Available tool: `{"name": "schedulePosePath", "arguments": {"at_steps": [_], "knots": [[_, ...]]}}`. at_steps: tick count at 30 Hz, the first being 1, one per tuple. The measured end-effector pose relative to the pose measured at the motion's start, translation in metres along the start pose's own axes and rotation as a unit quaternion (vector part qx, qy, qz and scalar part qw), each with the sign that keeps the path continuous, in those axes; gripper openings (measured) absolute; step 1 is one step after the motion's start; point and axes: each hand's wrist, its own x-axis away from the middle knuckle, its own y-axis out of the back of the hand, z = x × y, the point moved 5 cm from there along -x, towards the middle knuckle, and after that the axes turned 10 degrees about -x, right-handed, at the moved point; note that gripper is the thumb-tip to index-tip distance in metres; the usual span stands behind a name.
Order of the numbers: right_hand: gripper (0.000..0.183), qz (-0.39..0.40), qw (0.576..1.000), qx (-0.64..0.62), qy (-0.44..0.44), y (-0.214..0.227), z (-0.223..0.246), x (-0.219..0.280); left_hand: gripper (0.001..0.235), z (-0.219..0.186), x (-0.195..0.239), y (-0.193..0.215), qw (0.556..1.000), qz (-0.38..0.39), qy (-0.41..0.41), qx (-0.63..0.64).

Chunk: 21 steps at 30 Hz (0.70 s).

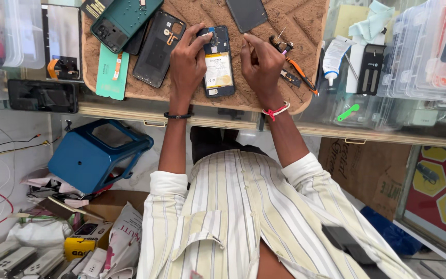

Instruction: The person disassembles a smartphone, removes the battery, and uses a screwdriver to adjust internal components. They then reinsert the battery and continue working on the phone's internal parts.

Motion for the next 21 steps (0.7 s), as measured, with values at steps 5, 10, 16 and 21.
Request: {"name": "schedulePosePath", "arguments": {"at_steps": [5, 10, 16, 21], "knots": [[0.015, 0.011, 1.0, 0.001, -0.005, 0.0, -0.001, 0.007, 0.034, -0.003, 0.001, 0.002, 1.0, 0.002, -0.003, -0.004], [0.014, 0.026, 1.0, 0.001, 0.006, -0.004, -0.006, 0.011, 0.042, -0.007, 0.002, 0.001, 0.998, -0.012, -0.029, -0.053], [0.011, 0.026, 1.0, -0.007, 0.002, -0.005, -0.01, 0.014, 0.046, -0.009, 0.003, -0.002, 0.997, 0.003, -0.017, -0.076], [0.007, 0.083, 0.995, -0.051, 0.027, -0.019, 0.001, 0.019, 0.044, -0.007, 0.003, -0.001, 0.998, -0.006, 0.001, -0.055]]}}
